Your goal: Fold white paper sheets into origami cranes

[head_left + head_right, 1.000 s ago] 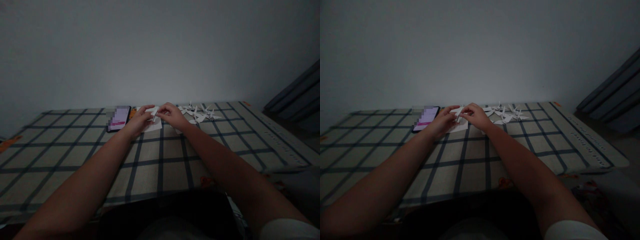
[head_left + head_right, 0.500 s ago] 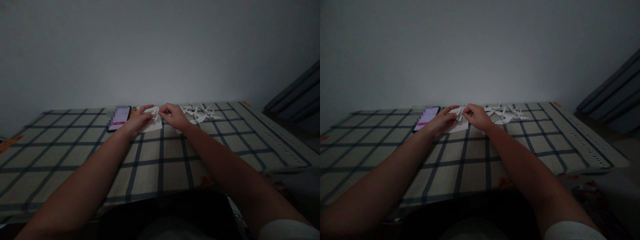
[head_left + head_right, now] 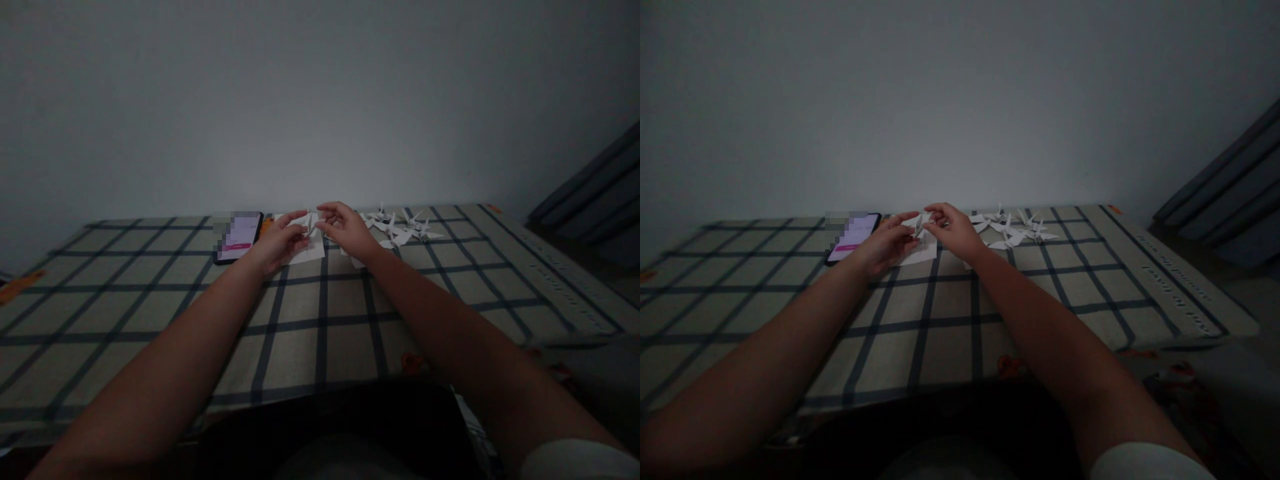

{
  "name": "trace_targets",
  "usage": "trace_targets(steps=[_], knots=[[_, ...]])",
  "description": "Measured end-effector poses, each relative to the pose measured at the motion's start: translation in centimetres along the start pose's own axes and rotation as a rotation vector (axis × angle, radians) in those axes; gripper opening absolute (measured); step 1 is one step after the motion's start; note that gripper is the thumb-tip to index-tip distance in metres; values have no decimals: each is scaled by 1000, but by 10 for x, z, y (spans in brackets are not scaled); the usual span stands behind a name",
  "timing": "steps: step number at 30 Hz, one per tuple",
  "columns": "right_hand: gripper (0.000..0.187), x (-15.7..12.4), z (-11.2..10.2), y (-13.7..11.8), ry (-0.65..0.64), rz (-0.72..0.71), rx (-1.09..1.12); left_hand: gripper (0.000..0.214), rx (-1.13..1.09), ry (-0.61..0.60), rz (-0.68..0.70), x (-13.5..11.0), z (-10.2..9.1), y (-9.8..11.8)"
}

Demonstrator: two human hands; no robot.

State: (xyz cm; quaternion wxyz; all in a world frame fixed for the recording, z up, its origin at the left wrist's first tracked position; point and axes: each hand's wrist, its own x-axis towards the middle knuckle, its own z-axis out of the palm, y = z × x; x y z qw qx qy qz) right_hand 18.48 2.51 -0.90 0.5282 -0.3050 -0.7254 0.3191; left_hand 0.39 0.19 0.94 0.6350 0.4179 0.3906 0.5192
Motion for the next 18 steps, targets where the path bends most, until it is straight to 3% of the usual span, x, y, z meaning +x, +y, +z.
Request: trace_targets(steps=[3,10,18], knots=[[44,1,1,4,-50,69,44,43,-31,12,-18,1,1,-3],[52,-1,3,-3,-116,30,33,35,-161,74,-50,4,2,-7],[12,-1,-1,-9,-20,-109,-193,40,-147,49,26,4,5,-7]])
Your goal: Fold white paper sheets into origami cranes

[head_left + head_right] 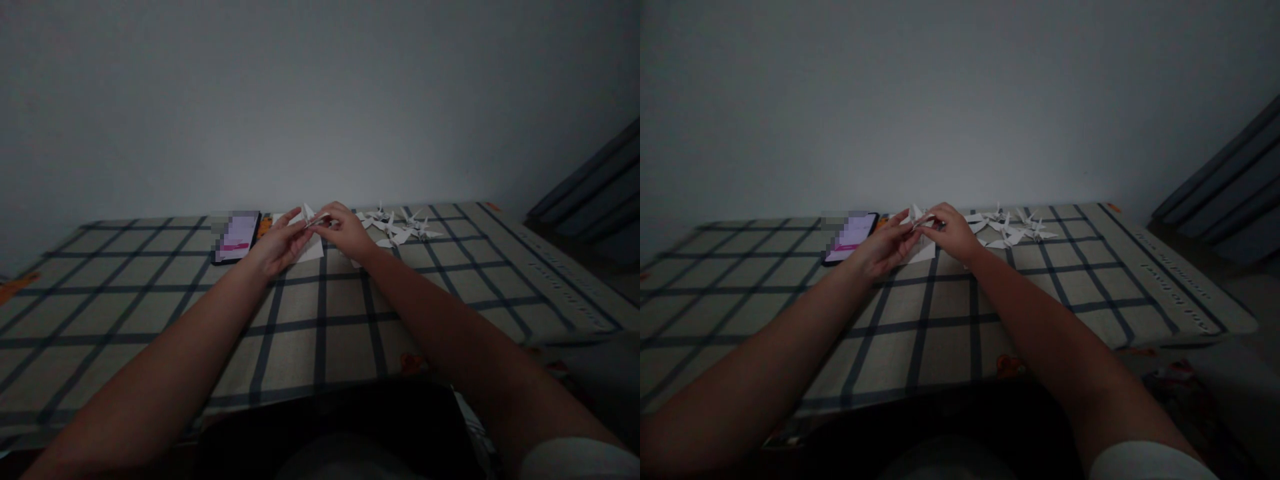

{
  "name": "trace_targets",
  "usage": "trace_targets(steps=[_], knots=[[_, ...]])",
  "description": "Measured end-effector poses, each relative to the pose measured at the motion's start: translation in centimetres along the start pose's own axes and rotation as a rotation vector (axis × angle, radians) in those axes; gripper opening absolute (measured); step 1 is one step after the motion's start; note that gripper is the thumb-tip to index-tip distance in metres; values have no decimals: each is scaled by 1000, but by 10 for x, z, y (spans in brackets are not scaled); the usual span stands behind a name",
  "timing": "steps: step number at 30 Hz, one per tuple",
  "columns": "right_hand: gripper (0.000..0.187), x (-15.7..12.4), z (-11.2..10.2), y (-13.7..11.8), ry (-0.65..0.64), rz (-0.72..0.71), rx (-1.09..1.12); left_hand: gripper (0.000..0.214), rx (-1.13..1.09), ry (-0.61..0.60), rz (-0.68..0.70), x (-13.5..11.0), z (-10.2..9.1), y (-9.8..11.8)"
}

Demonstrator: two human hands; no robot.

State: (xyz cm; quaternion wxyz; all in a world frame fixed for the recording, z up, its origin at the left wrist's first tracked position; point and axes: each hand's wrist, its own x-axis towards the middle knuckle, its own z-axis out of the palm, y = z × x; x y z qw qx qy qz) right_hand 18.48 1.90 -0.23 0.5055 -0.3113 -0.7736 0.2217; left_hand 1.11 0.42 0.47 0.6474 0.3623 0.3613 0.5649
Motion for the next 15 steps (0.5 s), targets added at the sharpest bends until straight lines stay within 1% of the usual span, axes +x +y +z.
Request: trace_targets(steps=[2,4,6,8,10,11,12,14,15], knots=[[13,0,-1,1,14,-3,-9,39,-2,-14,11,1,0,-1],[12,0,-1,2,-3,19,14,36,6,-18,11,1,-1,-1],[13,-1,1,2,-28,56,58,35,65,0,20,2,-3,-1],[17,-1,2,2,-38,93,94,38,215,40,104,1,-5,0],[22,-2,2,1,-39,128,99,43,439,64,264,-2,-6,2],[24,-2,2,0,-38,144,93,45,558,52,351,-4,-6,3],[26,-1,1,0,-38,158,84,42,642,27,405,-6,-6,4],[29,-1,0,-1,-36,180,59,33,720,-45,432,-8,-5,5],[31,-1,-1,-1,-37,187,49,32,730,-57,445,-9,-4,5]])
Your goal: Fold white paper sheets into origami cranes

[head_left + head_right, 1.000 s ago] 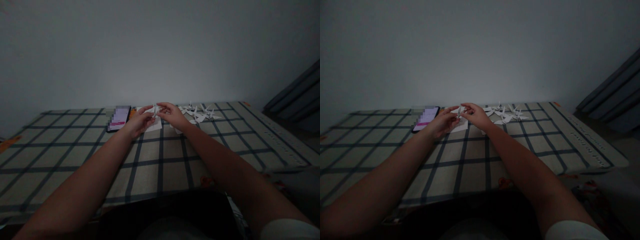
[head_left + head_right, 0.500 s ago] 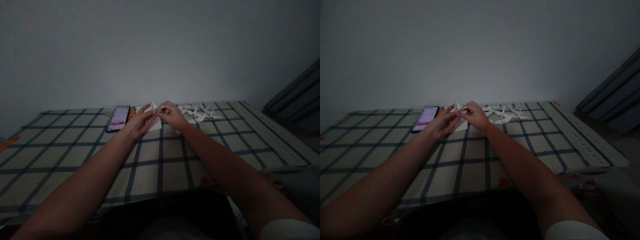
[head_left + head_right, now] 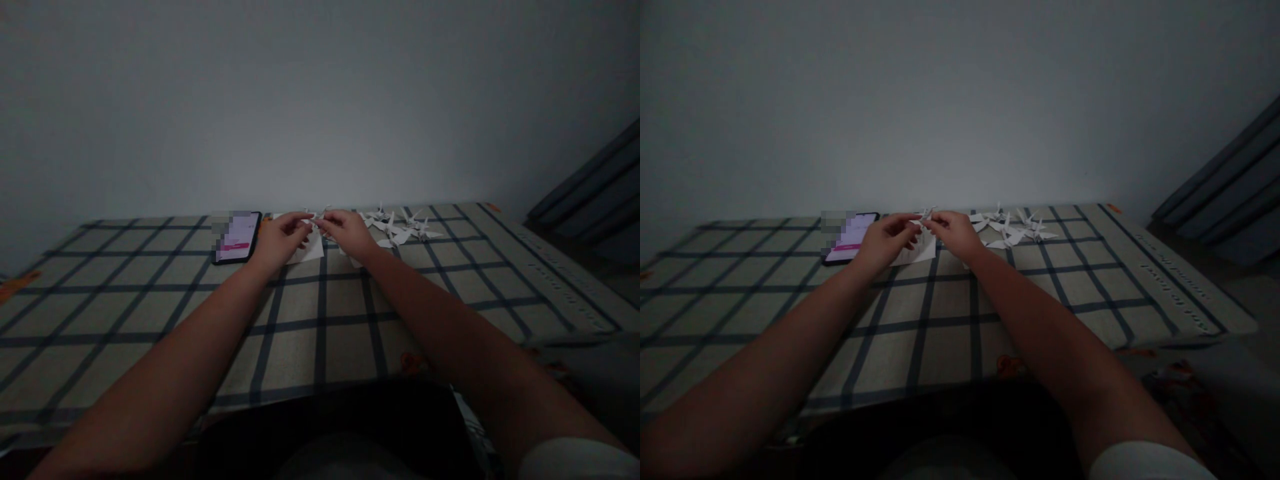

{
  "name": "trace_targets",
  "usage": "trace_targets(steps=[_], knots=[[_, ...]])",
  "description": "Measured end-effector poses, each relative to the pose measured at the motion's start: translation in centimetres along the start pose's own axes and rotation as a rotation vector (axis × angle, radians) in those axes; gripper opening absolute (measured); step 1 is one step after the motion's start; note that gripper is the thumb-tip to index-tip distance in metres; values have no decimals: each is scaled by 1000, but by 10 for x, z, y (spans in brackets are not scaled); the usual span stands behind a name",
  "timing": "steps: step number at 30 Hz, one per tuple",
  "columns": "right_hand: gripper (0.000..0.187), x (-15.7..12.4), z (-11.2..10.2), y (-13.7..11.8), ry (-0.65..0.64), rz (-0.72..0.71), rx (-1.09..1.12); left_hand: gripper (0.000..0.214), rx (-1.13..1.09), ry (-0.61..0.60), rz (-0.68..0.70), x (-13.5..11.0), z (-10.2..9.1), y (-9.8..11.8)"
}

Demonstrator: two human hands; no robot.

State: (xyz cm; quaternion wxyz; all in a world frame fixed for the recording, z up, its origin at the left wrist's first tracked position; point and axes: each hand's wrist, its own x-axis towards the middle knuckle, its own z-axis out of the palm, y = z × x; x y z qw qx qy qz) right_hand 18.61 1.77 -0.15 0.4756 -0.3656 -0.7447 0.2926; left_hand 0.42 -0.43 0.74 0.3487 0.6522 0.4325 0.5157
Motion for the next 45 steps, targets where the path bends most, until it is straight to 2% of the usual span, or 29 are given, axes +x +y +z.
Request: trace_targets(steps=[4,8,17,20,25,30,39,41,45], knots=[[32,1,-3,0,-27,-8,17,36,2,-4,21,0,-1,0],[24,2,-4,2,-66,-10,103,33,26,15,30,1,-3,2],[21,2,-5,2,-57,44,129,26,33,4,51,2,-2,0],[20,3,-2,4,-59,88,167,22,83,46,58,0,-2,0],[22,5,3,6,-56,161,233,9,248,120,148,-4,-1,2],[19,5,3,7,-39,146,185,4,285,160,187,-6,1,1],[20,3,2,7,-41,61,143,7,322,136,124,-3,2,0],[18,3,6,8,-12,94,216,7,299,120,87,-2,1,0],[27,4,11,10,17,199,337,14,260,75,26,1,-1,-7]])
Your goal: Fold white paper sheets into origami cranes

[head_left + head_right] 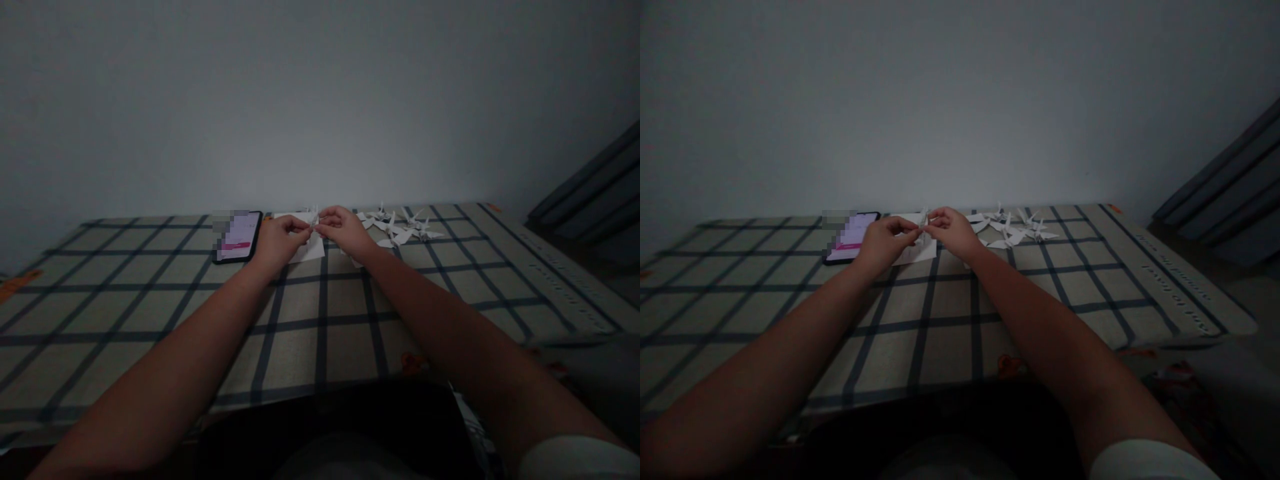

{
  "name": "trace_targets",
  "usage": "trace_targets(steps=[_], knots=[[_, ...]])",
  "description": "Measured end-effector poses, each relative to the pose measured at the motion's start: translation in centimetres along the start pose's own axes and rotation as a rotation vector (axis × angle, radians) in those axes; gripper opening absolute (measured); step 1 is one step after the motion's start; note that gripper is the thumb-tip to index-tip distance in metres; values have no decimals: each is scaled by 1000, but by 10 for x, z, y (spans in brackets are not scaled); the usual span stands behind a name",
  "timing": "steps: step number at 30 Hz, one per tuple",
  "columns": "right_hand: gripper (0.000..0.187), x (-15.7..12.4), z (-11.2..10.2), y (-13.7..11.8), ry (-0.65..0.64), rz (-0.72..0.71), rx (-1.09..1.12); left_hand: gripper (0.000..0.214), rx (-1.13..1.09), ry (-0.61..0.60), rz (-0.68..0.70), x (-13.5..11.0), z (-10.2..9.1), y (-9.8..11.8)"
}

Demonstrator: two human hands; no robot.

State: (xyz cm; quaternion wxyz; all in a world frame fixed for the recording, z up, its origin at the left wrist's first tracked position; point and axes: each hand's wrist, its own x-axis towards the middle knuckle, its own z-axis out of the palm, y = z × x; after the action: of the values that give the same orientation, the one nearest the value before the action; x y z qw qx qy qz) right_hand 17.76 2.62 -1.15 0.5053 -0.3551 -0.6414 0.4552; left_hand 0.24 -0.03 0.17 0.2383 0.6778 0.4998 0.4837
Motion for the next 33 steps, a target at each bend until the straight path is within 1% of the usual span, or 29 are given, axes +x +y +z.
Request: trace_targets(steps=[2,7,10,12,14,15,17,18,19,20,23,27,29,33], knots=[[26,0,0,1,-5,19,-3,17,-30,-18,12,1,1,-4],[19,-1,-3,-1,-9,54,35,42,-16,-63,117,0,2,-7],[15,-1,-4,-2,1,99,112,46,-100,-80,131,0,4,-7],[14,0,-4,-3,-2,117,157,46,-244,-33,73,2,5,-8],[13,-1,-4,-4,-31,120,194,45,-429,-5,-55,5,7,-10],[12,-1,-3,-5,-48,117,212,43,-528,-37,-148,6,8,-10],[11,-2,-3,-6,-70,110,237,36,-709,-178,-350,8,8,-10],[10,-2,-3,-6,-74,107,240,34,-780,-248,-428,8,7,-9],[10,-3,-3,-7,-73,104,235,31,-834,-293,-478,8,6,-8],[10,-3,-3,-7,-73,103,225,29,-870,-308,-500,7,5,-8],[9,-4,-4,-8,-91,110,178,23,-911,-284,-490,7,3,-8],[8,-4,-4,-7,-126,104,121,18,-864,-336,-468,8,2,-12],[8,-3,-5,-5,-112,84,110,15,-831,-337,-484,8,2,-11],[16,0,-9,-3,-74,-1,74,9,-788,-337,-535,7,-2,-4]])
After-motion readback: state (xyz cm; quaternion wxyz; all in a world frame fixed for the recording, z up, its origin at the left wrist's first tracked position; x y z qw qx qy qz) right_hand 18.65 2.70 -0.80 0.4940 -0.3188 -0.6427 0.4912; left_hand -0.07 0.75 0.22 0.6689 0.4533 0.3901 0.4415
